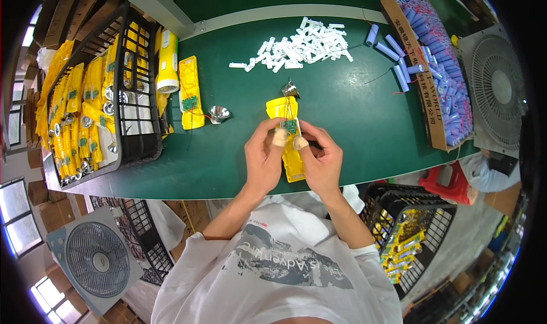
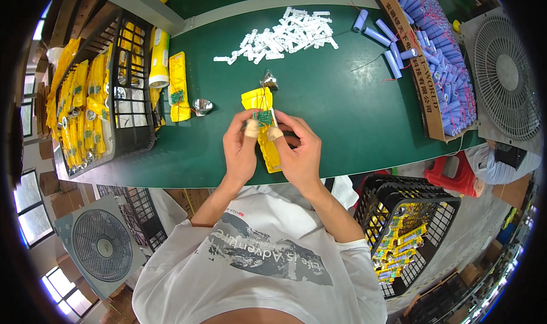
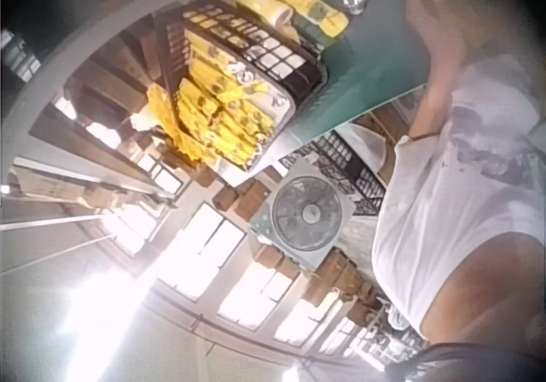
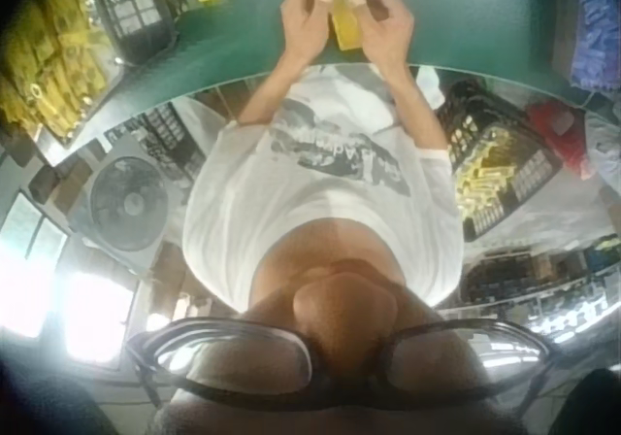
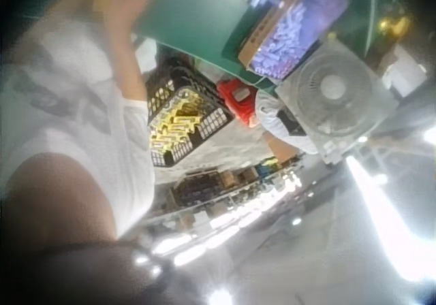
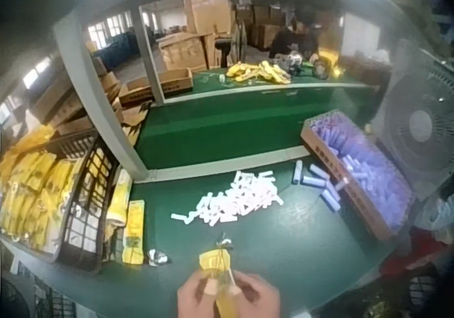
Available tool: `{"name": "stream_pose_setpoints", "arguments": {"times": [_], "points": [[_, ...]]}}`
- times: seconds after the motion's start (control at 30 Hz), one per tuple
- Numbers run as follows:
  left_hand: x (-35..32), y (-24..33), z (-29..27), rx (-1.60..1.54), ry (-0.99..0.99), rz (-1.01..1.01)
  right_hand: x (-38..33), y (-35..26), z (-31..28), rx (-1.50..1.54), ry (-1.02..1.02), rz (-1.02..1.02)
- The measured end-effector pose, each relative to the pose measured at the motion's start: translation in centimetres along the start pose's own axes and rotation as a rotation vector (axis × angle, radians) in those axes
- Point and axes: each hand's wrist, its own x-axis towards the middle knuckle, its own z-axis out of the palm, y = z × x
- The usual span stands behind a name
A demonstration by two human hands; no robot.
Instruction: The person assembles flashlights by inserting batteries and wiring into plastic flashlight casings by hand and placing the assembled flashlights into a crate.
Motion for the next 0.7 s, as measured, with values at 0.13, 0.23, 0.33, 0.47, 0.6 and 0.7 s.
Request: {"name": "stream_pose_setpoints", "arguments": {"times": [0.13,0.23,0.33,0.47,0.6,0.7], "points": [[0.5,-0.2,0.1,-0.056,-0.025,-0.085,0.1,-0.2,-0.4,-0.005,-0.026,0.025],[0.5,-0.3,0.5,0.009,-0.038,-0.062,0.1,-0.2,-0.9,-0.019,-0.034,0.034],[0.7,-0.3,0.8,0.002,0.007,-0.037,0.2,0.2,-1.5,-0.041,-0.064,-0.003],[1.1,0.4,0.4,-0.006,-0.031,-0.145,0.3,0.4,-1.7,-0.087,-0.096,-0.023],[1.2,0.8,0.1,0.046,-0.049,-0.165,0.3,0.2,-1.7,-0.085,-0.11,-0.001],[1.2,0.9,0.2,0.126,-0.047,-0.106,0.5,0.2,-2.1,-0.102,-0.129,0.018]]}}
